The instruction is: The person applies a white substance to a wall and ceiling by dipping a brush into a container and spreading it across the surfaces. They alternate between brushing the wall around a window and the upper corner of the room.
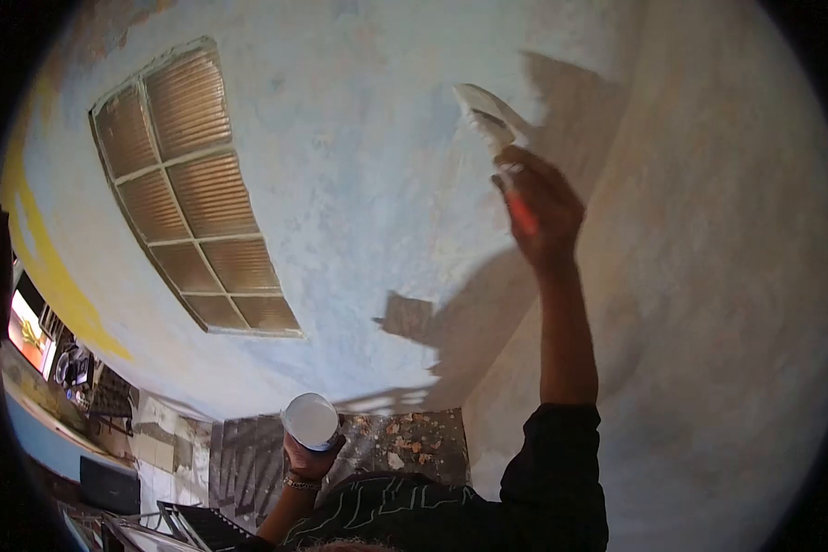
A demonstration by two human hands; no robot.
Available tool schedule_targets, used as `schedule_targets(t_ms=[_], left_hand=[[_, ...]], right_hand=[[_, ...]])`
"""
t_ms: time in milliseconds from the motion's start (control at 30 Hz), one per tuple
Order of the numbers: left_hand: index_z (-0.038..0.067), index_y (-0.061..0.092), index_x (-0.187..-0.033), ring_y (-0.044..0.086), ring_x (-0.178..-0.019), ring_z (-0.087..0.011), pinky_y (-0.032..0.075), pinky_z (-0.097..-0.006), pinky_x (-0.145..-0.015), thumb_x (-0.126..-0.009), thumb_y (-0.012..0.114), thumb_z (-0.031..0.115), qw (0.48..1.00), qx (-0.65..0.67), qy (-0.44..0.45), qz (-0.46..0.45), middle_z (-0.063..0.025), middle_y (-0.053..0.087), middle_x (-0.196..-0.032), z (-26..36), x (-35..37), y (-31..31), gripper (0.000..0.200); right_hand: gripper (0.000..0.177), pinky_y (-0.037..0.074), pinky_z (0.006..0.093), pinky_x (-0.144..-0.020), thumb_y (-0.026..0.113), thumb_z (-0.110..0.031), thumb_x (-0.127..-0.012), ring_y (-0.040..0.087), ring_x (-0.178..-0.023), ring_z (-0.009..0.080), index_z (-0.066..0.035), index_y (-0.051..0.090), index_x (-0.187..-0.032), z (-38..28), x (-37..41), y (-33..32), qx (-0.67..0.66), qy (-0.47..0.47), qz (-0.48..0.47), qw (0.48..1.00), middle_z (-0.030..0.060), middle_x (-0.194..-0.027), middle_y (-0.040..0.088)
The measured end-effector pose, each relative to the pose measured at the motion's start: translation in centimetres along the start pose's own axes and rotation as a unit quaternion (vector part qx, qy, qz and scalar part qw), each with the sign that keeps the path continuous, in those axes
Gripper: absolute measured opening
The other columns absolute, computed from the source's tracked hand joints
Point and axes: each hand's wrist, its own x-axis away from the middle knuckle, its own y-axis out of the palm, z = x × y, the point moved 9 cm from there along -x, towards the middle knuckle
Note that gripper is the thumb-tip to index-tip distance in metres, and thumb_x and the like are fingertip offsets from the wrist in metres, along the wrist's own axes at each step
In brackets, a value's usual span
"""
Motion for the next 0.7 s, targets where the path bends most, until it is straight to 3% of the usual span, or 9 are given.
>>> schedule_targets(t_ms=[67,167,233,300,400,467,500,633,700], left_hand=[[0.019,0.051,-0.129,0.051,-0.119,-0.0280,0.044,-0.0555,-0.094,-0.089,0.049,0.049,0.990,0.127,-0.055,-0.001,-0.0051,0.054,-0.126,-0.5,-0.6,1.1,0.050],[0.019,0.051,-0.129,0.051,-0.118,-0.0280,0.045,-0.0552,-0.094,-0.089,0.049,0.050,0.997,0.069,-0.033,-0.021,-0.0055,0.054,-0.126,-0.2,-1.4,1.6,0.050],[0.019,0.051,-0.129,0.051,-0.119,-0.0289,0.045,-0.0553,-0.094,-0.088,0.049,0.053,0.992,0.108,-0.059,-0.024,-0.0058,0.054,-0.127,-0.2,-1.6,2.6,0.053],[0.019,0.052,-0.129,0.051,-0.119,-0.0297,0.045,-0.0556,-0.094,-0.088,0.048,0.054,0.985,0.147,-0.083,-0.028,-0.0062,0.054,-0.127,-0.8,-1.8,2.8,0.055],[0.018,0.052,-0.129,0.052,-0.118,-0.0307,0.044,-0.0554,-0.095,-0.088,0.047,0.057,0.992,0.108,-0.066,-0.021,-0.0068,0.055,-0.126,-0.8,-2.2,2.5,0.057],[0.015,0.049,-0.132,0.053,-0.119,-0.0335,0.044,-0.0547,-0.095,-0.087,0.043,0.056,0.987,0.142,-0.072,-0.021,-0.0118,0.056,-0.127,-0.8,-2.3,2.7,0.061],[0.013,0.047,-0.133,0.053,-0.119,-0.0350,0.043,-0.0544,-0.096,-0.087,0.041,0.056,0.984,0.160,-0.075,-0.020,-0.0144,0.056,-0.127,-0.9,-2.1,2.7,0.064],[0.013,0.048,-0.132,0.054,-0.119,-0.0350,0.044,-0.0540,-0.095,-0.086,0.042,0.056,0.995,0.088,-0.044,-0.009,-0.0144,0.057,-0.126,-0.6,-2.2,2.3,0.063],[0.013,0.048,-0.131,0.054,-0.118,-0.0348,0.044,-0.0528,-0.095,-0.086,0.044,0.054,0.982,0.170,-0.083,0.010,-0.0146,0.058,-0.124,-0.7,-1.6,3.1,0.062]], right_hand=[[0.019,0.059,0.0326,-0.077,0.073,0.003,-0.074,0.068,-0.096,0.0244,-0.007,0.067,-0.089,-0.1,2.6,1.6,0.003,-0.024,-0.015,1.000,0.0106,-0.106,0.068],[0.015,0.059,0.0340,-0.079,0.072,0.002,-0.076,0.068,-0.097,0.0249,-0.007,0.068,-0.088,0.3,4.8,3.0,-0.025,-0.039,0.006,0.999,0.0102,-0.106,0.067],[0.016,0.059,0.0346,-0.079,0.072,0.001,-0.076,0.068,-0.097,0.0252,-0.007,0.069,-0.089,2.8,6.3,4.7,-0.104,0.119,-0.032,0.987,0.0101,-0.106,0.067],[0.016,0.058,0.0348,-0.079,0.073,-0.001,-0.076,0.068,-0.099,0.0255,-0.007,0.069,-0.090,2.8,8.9,6.0,-0.115,0.149,-0.073,0.979,0.0100,-0.105,0.067],[0.009,0.059,0.0294,-0.069,0.063,0.000,-0.086,0.069,-0.092,0.0216,-0.001,0.064,-0.095,-1.9,15.1,6.7,0.014,-0.070,-0.126,0.989,0.0144,-0.108,0.065],[0.008,0.059,0.0326,-0.063,0.068,-0.008,-0.082,0.069,-0.089,0.0251,-0.012,0.067,-0.090,-4.1,20.4,6.9,-0.016,0.024,-0.196,0.980,0.0081,-0.102,0.068],[0.023,0.059,0.0349,-0.068,0.070,-0.010,-0.076,0.068,-0.093,0.0247,-0.015,0.065,-0.099,-5.3,23.3,7.2,-0.019,0.051,-0.218,0.974,0.0049,-0.103,0.067],[0.022,0.057,0.0358,-0.068,0.076,-0.013,-0.075,0.069,-0.085,0.0256,-0.011,0.067,-0.095,-7.3,27.4,8.2,-0.154,0.195,-0.328,0.911,0.0080,-0.095,0.069],[0.021,0.056,0.0369,-0.070,0.074,-0.017,-0.078,0.068,-0.087,0.0265,-0.011,0.068,-0.097,-4.8,25.6,8.9,-0.174,0.216,-0.327,0.903,0.0083,-0.097,0.069]])
